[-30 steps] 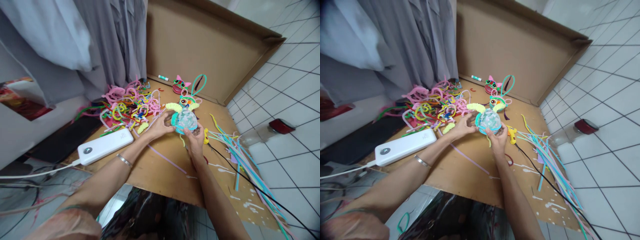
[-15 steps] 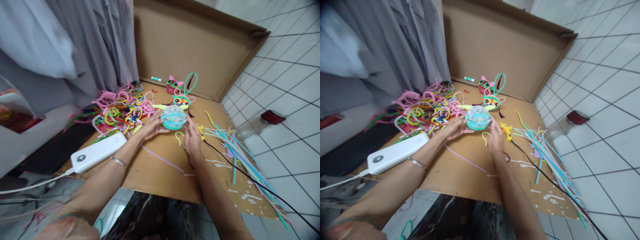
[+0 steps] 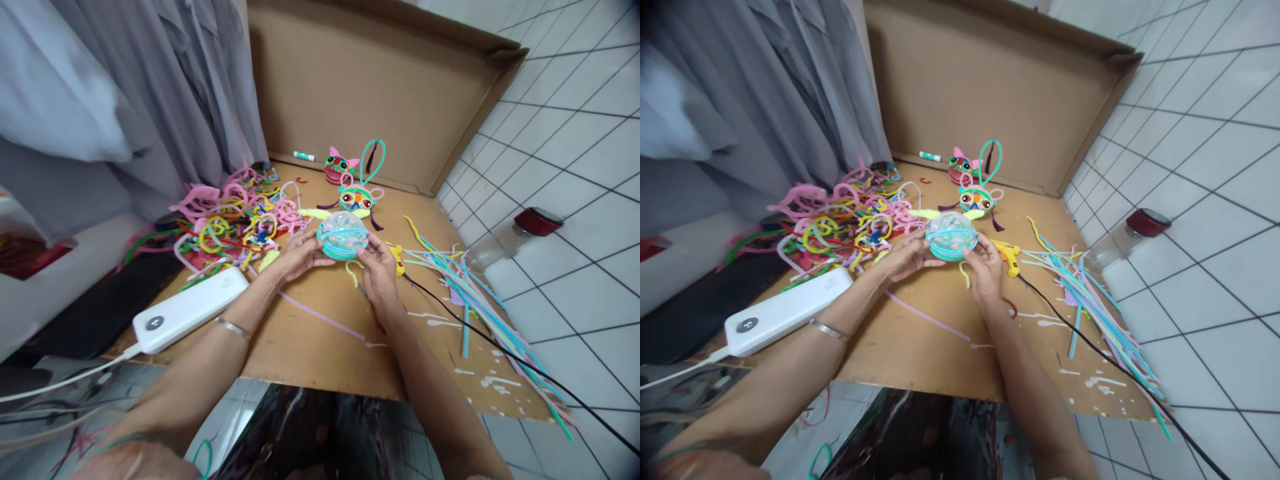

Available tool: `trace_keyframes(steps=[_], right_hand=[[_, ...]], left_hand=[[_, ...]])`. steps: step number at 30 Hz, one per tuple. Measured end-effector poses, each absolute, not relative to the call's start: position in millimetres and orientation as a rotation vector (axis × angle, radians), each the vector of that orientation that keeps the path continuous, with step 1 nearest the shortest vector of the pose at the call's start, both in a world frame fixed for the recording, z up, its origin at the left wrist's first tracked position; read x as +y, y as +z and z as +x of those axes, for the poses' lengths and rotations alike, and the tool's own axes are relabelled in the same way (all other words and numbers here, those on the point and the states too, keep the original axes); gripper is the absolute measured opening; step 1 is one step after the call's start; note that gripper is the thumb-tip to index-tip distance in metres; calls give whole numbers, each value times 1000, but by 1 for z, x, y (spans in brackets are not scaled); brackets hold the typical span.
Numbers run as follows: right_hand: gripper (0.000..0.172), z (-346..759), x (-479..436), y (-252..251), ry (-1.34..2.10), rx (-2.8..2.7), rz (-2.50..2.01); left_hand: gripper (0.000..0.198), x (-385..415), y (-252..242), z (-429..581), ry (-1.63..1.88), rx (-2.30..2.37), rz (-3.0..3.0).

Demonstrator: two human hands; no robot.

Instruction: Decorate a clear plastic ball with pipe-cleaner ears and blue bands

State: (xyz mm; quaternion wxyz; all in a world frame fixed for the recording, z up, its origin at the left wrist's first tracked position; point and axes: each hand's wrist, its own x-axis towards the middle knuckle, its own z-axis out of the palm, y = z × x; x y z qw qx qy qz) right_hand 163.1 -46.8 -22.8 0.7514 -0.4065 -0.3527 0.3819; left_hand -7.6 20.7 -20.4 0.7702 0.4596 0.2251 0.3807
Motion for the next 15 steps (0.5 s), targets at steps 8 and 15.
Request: trace_keyframes(steps=[8, 15], right_hand=[[47, 165, -48, -22, 871, -766, -880], [45, 163, -50, -17, 841, -797, -884]], left_hand=[[55, 22, -22, -7, 830, 469, 993], [56, 20, -19, -8, 829, 448, 1028]])
